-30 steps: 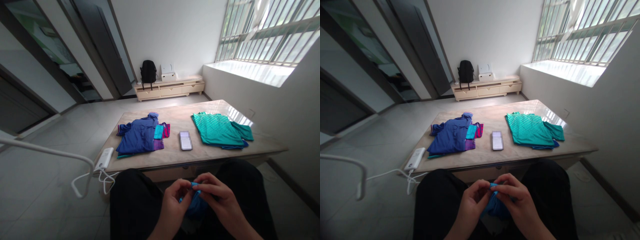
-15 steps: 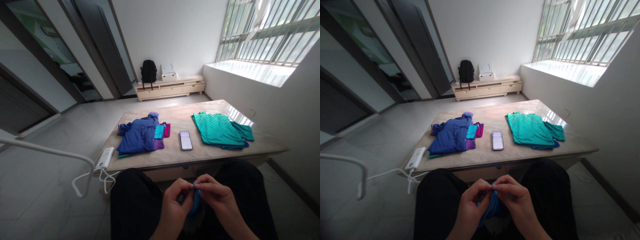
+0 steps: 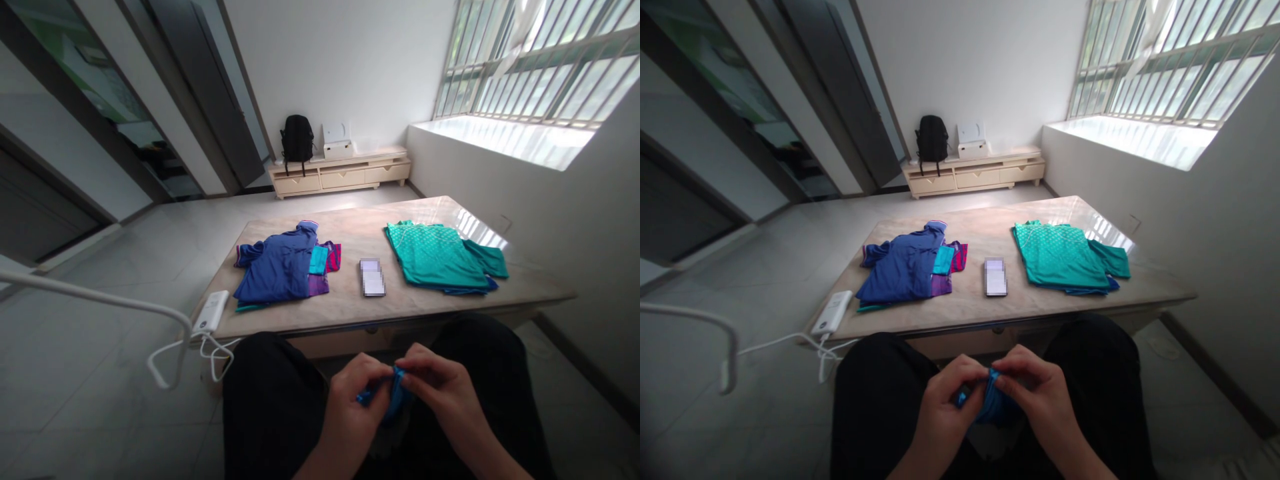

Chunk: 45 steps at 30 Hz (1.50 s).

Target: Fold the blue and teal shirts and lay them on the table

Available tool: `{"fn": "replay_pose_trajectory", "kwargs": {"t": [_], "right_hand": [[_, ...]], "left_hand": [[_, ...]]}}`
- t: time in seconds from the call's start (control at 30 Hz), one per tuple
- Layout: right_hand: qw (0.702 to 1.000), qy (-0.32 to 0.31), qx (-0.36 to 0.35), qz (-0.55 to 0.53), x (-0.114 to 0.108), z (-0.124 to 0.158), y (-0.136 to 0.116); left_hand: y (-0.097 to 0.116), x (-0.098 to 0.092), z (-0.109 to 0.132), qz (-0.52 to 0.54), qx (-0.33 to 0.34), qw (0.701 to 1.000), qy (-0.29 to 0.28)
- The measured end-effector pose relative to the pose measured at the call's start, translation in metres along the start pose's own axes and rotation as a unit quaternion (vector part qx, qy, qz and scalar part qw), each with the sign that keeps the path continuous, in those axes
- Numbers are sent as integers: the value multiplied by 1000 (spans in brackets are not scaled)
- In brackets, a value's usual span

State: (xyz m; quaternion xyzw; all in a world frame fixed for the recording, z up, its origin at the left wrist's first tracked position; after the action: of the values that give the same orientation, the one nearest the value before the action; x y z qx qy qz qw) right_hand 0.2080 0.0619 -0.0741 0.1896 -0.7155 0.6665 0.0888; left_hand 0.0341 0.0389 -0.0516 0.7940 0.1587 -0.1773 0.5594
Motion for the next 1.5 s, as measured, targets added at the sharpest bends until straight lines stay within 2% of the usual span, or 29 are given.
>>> {"fn": "replay_pose_trajectory", "kwargs": {"t": [0.2,0.4,0.53,0.73,0.93,1.07,1.17,1.27,1.37,1.5], "right_hand": [[998,36,40,-43,-2,-2,-1],[995,63,61,-56,-9,-4,-4],[995,55,57,-57,-11,-6,-3],[993,68,76,-56,-14,-5,1],[995,54,48,-66,-14,-7,3],[994,62,57,-75,-24,-12,3],[995,64,42,-63,-38,-23,-4],[998,57,-13,-15,-56,-42,-11],[995,48,-33,75,-73,-68,-7],[991,16,6,131,-87,-116,17]], "left_hand": [[6,-3,-2,-25,9,1000,-8],[1,0,0,-46,-13,998,-48],[-10,5,4,-37,-14,998,-56],[-26,12,10,-37,-52,995,-72],[-39,22,8,-100,-71,984,-128],[-63,28,9,-141,-68,974,-161],[-87,29,14,-137,-96,970,-178],[-105,25,19,-123,-127,966,-189],[-111,12,17,-110,-135,965,-198],[-107,-17,-2,-2,-173,961,-215]]}}
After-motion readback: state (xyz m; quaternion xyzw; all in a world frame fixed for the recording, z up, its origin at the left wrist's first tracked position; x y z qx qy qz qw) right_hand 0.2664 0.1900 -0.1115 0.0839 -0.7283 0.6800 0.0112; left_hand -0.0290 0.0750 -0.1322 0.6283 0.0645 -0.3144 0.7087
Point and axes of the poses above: each hand's wrist, its own z-axis away from the middle knuckle, its own x-axis out of the palm, y = z × x, the point moved 3 cm from there along -z, towards the middle knuckle, and after that the axes turned 14 degrees about -z, right-handed, at the moved point
